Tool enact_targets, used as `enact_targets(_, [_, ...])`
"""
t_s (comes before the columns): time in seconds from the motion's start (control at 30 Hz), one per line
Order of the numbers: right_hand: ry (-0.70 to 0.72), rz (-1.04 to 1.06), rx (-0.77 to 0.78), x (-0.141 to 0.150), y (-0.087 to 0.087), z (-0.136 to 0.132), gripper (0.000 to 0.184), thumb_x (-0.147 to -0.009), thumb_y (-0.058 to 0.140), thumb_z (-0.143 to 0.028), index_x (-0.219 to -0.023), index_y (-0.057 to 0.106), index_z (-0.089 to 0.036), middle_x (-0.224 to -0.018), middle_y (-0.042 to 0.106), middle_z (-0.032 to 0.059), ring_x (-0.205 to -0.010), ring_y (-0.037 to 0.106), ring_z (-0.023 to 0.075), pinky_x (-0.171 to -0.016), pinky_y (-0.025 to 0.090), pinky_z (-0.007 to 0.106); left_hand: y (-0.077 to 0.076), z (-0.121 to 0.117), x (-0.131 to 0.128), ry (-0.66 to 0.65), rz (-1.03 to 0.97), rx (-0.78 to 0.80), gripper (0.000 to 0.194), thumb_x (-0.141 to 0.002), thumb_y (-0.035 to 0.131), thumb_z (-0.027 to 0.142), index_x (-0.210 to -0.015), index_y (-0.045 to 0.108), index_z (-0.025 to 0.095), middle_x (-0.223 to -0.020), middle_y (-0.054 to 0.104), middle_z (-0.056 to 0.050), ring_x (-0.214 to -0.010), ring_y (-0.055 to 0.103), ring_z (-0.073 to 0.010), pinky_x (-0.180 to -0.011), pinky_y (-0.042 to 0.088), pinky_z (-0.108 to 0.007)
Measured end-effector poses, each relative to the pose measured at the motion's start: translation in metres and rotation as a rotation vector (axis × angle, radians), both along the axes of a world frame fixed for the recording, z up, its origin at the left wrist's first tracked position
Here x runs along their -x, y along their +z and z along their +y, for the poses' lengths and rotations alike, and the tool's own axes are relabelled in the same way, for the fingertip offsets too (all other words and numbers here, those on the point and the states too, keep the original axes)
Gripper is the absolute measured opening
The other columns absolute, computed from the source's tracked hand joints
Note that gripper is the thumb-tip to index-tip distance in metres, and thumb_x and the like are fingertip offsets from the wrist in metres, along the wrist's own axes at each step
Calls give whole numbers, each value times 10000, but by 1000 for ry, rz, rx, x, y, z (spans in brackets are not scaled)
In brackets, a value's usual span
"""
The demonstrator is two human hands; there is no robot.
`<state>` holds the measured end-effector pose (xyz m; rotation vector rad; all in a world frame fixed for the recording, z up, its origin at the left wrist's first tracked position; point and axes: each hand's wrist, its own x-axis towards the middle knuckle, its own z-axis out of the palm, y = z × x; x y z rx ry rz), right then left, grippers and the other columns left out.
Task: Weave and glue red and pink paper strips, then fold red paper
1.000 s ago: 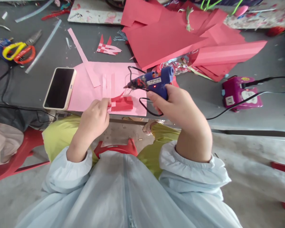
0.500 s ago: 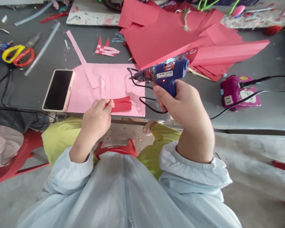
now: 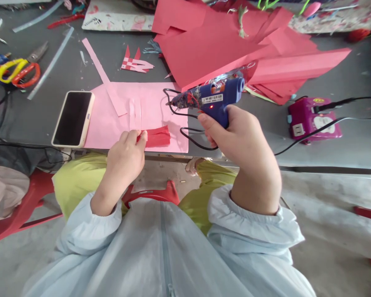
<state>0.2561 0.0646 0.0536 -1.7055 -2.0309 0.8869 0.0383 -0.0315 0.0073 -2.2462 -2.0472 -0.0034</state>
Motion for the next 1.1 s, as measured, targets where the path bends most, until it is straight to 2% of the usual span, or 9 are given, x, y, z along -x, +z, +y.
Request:
enact_targets(0.17, [3,6,3,0,1,0,273,-907,569,-459,-755,507,-241,-567,574,9,-548,557,177,-572,415,325,2,3,-1,24,33,23,390,-959,373,141,-1281,592,158,-1113,659,-140,-987,591,-265,-670,502,-356])
enact_targets(0.5, [5,-4,20,0,0,0,259,-919,553,-463,-793,545,-237,-590,589,23,-594,581,200,-587,420,340,3,4,1,-6,41,14,417,-907,416,108,-1274,599,183,-1107,654,-126,-981,583,-248,-674,504,-336])
enact_targets(0.9, [6,26,17,1,3,-1,314,-899,587,-455,-711,441,-250,-544,557,-3,-534,549,171,-570,412,320,4,8,-10,18,49,73,515,-918,366,72,-1359,561,252,-1035,597,-147,-927,573,-280,-660,480,-351])
enact_targets(1.1, [8,16,-14,2,5,0,338,-893,599,-434,-683,406,-253,-567,565,8,-572,554,178,-575,389,319,5,7,-14,9,145,58,567,-906,387,59,-1417,515,271,-1000,592,-138,-895,579,-263,-636,480,-322])
